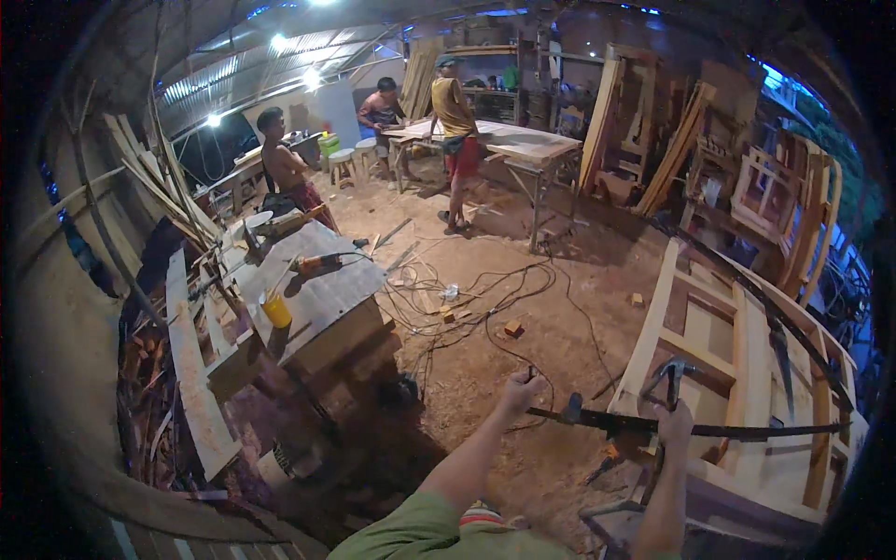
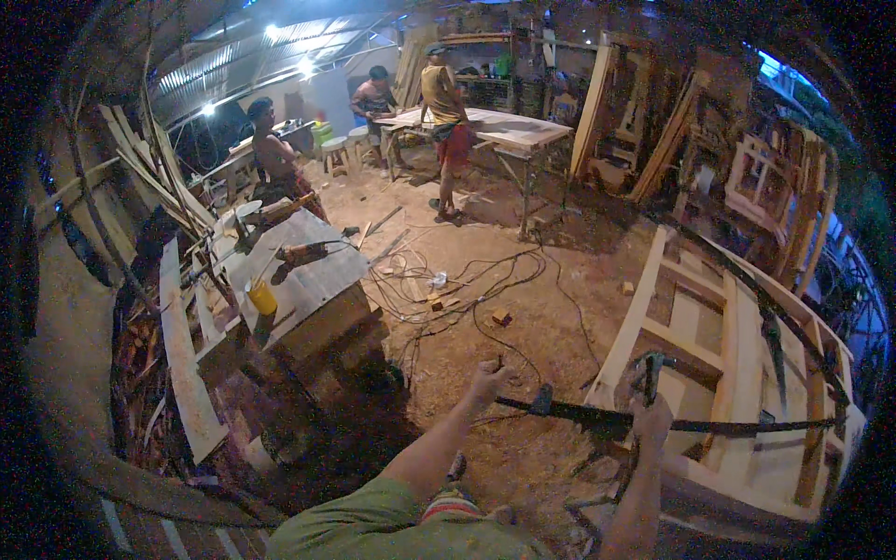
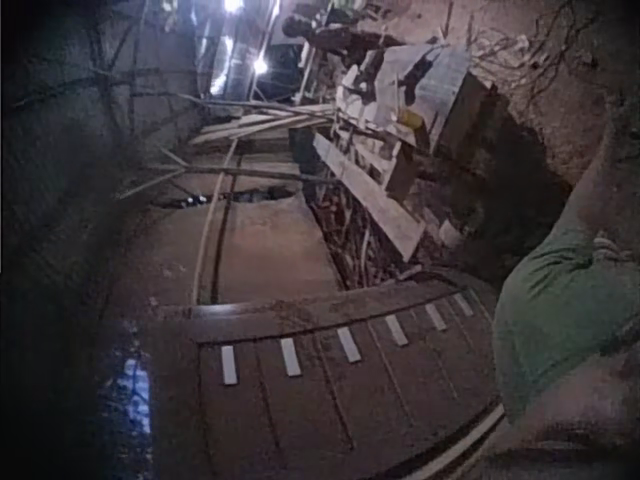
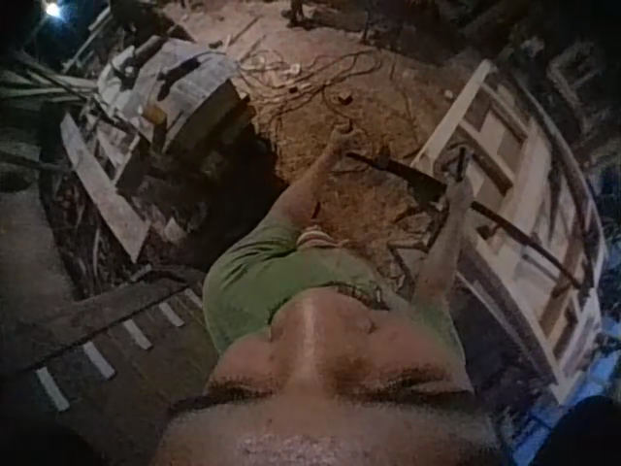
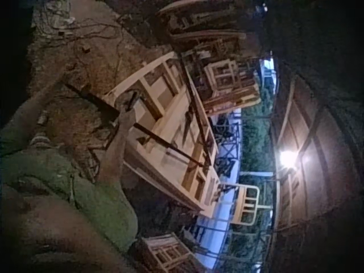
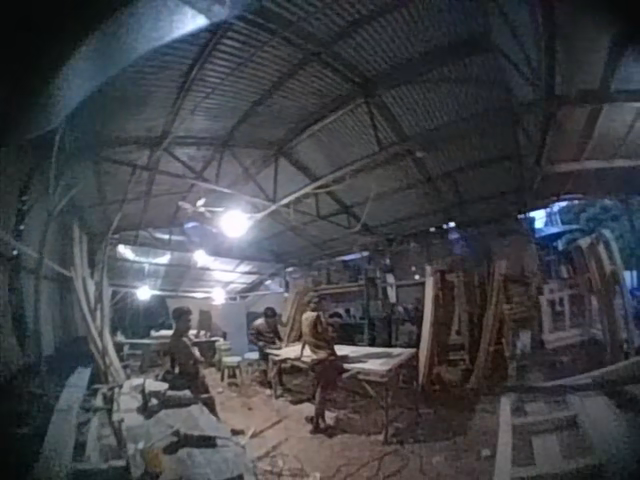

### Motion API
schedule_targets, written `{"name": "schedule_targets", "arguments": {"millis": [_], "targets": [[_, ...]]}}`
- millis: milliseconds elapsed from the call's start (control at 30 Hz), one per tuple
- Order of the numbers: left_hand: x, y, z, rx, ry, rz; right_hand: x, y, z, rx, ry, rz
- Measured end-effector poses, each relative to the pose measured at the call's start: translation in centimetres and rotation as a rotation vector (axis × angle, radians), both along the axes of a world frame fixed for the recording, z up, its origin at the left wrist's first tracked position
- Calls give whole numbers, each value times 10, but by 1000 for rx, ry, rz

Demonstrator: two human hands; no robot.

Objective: The person secures a wooden frame using a long bar clamp and hammers it to ensure a tight fit.

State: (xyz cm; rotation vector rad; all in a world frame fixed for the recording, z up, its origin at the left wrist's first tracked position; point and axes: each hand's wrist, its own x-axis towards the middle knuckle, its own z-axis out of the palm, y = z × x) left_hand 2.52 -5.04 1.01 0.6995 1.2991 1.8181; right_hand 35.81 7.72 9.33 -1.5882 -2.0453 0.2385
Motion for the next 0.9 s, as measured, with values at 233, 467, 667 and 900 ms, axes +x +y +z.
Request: {"name": "schedule_targets", "arguments": {"millis": [233, 467, 667, 900], "targets": [[6, -16, 43, -215, -26, -24, 2, 1, -4, 21, 79, 13], [-20, 27, 2, -190, -108, 205, -15, -12, 14, -130, 147, -38], [-22, 36, 11, -215, -121, 250, 1, 4, -8, -27, 66, -33], [-13, 28, 6, -163, 71, 293, -7, 1, -14, -23, 227, -37]]}}
